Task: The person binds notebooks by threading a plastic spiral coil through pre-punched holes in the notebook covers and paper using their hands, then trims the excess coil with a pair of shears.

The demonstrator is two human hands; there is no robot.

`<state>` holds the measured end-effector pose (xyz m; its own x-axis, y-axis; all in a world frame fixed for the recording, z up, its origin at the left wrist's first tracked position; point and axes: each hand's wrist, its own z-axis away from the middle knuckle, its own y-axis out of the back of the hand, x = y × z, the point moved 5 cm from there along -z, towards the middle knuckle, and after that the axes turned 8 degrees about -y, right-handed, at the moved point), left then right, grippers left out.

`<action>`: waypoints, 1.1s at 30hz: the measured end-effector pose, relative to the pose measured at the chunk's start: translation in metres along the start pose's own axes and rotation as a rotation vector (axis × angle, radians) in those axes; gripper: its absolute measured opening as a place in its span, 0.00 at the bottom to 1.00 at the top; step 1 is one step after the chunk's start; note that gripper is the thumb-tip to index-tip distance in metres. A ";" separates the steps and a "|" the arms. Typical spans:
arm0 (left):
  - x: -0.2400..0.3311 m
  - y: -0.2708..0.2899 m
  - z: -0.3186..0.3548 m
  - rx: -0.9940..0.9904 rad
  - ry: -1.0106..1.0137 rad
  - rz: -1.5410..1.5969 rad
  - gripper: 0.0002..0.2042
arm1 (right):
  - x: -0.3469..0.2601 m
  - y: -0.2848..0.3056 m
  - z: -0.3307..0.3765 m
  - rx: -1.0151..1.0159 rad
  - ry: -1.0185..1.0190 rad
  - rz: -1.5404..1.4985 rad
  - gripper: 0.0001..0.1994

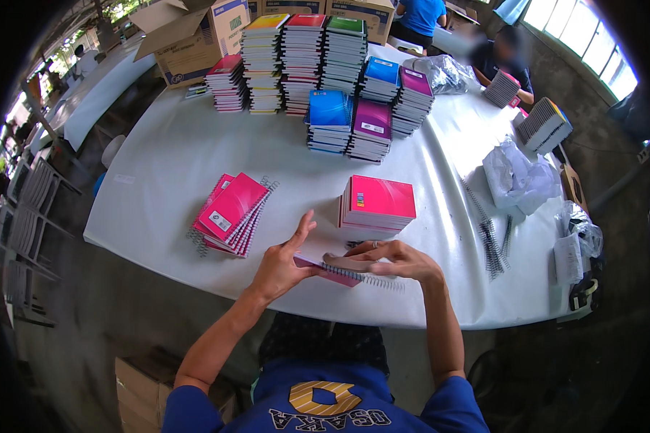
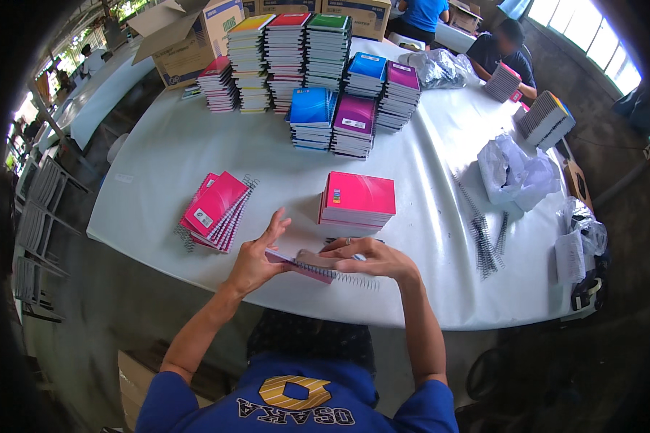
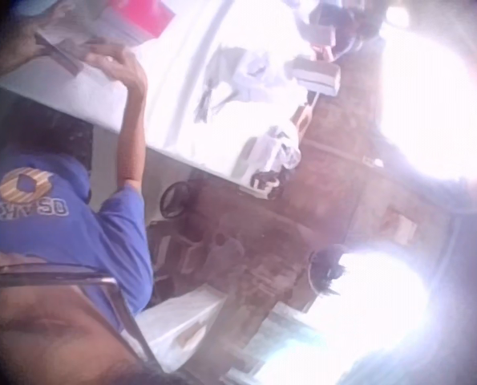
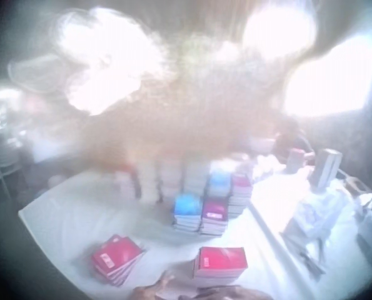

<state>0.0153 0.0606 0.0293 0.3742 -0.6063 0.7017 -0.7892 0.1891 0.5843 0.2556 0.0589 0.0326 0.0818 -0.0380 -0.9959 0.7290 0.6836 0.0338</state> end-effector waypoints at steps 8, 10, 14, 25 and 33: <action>-0.022 -0.009 0.015 0.112 0.194 0.385 0.55 | -0.007 -0.013 -0.018 0.070 -0.235 0.353 0.30; -0.019 -0.010 0.012 0.120 0.117 0.326 0.54 | 0.001 -0.002 -0.010 0.030 -0.011 0.012 0.28; -0.023 -0.008 0.016 0.129 0.072 0.278 0.53 | -0.016 -0.020 -0.028 0.078 -0.208 0.357 0.26; -0.023 -0.011 0.014 0.037 0.218 0.485 0.52 | -0.017 -0.027 -0.027 0.043 -0.138 0.195 0.26; -0.038 -0.012 0.014 -0.231 0.022 0.629 0.34 | -0.039 0.026 0.082 0.524 -0.220 0.415 0.24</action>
<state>0.0043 0.0706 -0.0101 -0.1114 -0.3110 0.9439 -0.7369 0.6631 0.1315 0.3267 0.0180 0.0797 0.5195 -0.0343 -0.8538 0.8346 0.2344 0.4985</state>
